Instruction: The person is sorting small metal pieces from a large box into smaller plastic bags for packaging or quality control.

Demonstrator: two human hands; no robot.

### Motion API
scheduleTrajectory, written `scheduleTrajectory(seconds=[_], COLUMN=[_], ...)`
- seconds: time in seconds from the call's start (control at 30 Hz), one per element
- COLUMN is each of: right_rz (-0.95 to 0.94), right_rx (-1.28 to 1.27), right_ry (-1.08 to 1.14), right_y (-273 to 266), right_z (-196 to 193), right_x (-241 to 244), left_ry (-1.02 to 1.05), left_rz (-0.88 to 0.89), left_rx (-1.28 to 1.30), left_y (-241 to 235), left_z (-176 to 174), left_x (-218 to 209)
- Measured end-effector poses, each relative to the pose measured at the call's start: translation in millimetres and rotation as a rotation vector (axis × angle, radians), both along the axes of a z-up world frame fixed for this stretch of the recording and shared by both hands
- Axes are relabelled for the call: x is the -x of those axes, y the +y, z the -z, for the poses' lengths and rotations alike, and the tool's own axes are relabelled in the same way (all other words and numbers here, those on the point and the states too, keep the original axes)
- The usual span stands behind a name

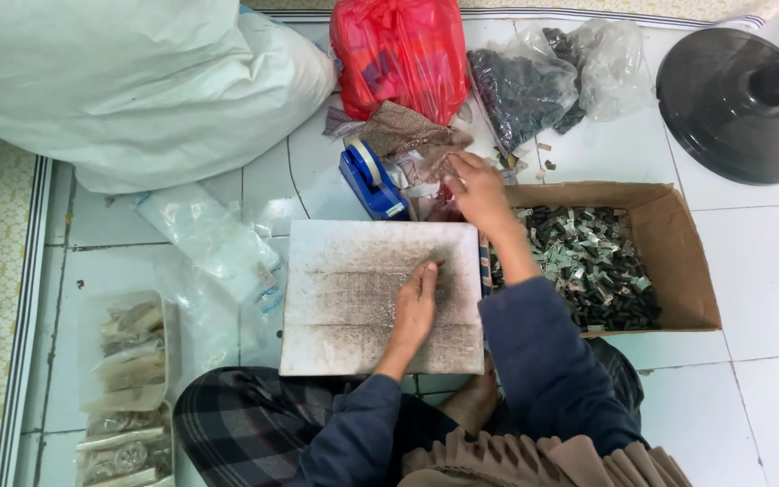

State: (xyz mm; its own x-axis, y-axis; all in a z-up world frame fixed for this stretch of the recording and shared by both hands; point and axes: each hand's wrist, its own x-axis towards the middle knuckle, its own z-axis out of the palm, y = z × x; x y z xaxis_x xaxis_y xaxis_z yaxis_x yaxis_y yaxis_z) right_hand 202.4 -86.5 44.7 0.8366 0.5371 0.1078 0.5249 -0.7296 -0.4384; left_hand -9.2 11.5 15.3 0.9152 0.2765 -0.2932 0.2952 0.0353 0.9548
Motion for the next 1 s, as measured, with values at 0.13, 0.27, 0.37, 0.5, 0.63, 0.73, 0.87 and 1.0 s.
scheduleTrajectory(seconds=[0.13, 0.27, 0.37, 0.5, 0.63, 0.73, 0.87, 1.0], right_rz=[-0.126, -0.088, 0.197, 0.384, 0.363, 0.346, 0.339, 0.328], right_rx=[-0.430, -0.775, -1.100, -1.297, -1.307, -1.313, -1.306, -1.308], right_ry=[0.023, -0.139, -0.104, 0.093, 0.219, 0.347, 0.521, 0.700], right_y=[-46.0, -103.8, -129.1, -140.7, -109.8, -76.9, -53.9, -32.4], right_z=[-138.2, -175.9, -92.3, -55.8, -57.5, -57.7, -65.2, -70.1], right_x=[90.1, 147.7, 164.8, 182.0, 219.3, 243.2, 230.6, 211.4], left_ry=[0.016, -0.071, -0.138, -0.033, -0.012, -0.240, -0.152, -0.152], left_rz=[-0.040, -0.283, -0.397, -0.319, -0.136, -0.129, -0.168, -0.120], left_rx=[0.179, 0.907, 1.192, 1.052, 0.429, 0.285, 0.285, 0.208], left_y=[-12.3, -32.6, -55.6, -91.2, -91.1, -61.7, -70.3, -77.9], left_z=[-44.0, -48.5, -62.0, -127.8, -104.3, -107.1, -119.8, -123.0], left_x=[-6.1, -14.9, -18.6, -1.5, 18.1, 16.0, 17.1, 26.5])
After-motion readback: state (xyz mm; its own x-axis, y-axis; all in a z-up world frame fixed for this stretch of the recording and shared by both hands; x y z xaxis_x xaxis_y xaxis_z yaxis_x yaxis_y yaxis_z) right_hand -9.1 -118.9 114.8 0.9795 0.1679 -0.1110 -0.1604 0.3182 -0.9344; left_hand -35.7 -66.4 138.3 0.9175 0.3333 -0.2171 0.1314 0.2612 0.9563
